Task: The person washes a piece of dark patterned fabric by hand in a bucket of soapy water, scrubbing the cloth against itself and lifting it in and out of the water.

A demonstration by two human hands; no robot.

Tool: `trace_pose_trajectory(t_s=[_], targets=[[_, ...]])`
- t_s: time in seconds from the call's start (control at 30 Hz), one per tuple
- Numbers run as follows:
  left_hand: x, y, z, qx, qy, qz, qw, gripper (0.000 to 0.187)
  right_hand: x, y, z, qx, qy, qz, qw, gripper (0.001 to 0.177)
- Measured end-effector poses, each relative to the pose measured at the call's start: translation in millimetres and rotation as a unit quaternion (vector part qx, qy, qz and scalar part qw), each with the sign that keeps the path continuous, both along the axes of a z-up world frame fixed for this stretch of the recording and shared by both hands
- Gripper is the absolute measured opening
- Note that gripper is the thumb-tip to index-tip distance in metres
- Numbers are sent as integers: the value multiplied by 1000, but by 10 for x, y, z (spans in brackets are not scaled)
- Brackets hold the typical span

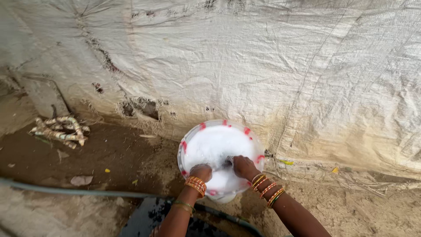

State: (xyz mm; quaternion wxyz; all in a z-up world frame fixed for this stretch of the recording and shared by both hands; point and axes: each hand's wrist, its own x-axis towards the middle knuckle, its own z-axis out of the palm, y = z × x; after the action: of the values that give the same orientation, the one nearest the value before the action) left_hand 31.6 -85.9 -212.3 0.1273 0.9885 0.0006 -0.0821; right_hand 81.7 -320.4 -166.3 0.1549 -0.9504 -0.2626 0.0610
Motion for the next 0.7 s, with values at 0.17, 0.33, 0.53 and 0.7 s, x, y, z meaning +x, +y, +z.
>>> trace_pose_trajectory(t_s=[0.17,0.33,0.53,0.7], targets=[[275,11,486,126,-62,-121,983,29,-71,-230,446,73,28,-33,996,18],[692,214,1450,167,-72,-253,950,23,77,-501,1113,95,-28,-60,993,24],[640,191,1764,180,-13,-308,934,16,-42,-453,1086,-2,8,-66,998,28],[516,161,584,152,-47,-286,945,14,-67,-211,332,-124,104,-59,985,22]])
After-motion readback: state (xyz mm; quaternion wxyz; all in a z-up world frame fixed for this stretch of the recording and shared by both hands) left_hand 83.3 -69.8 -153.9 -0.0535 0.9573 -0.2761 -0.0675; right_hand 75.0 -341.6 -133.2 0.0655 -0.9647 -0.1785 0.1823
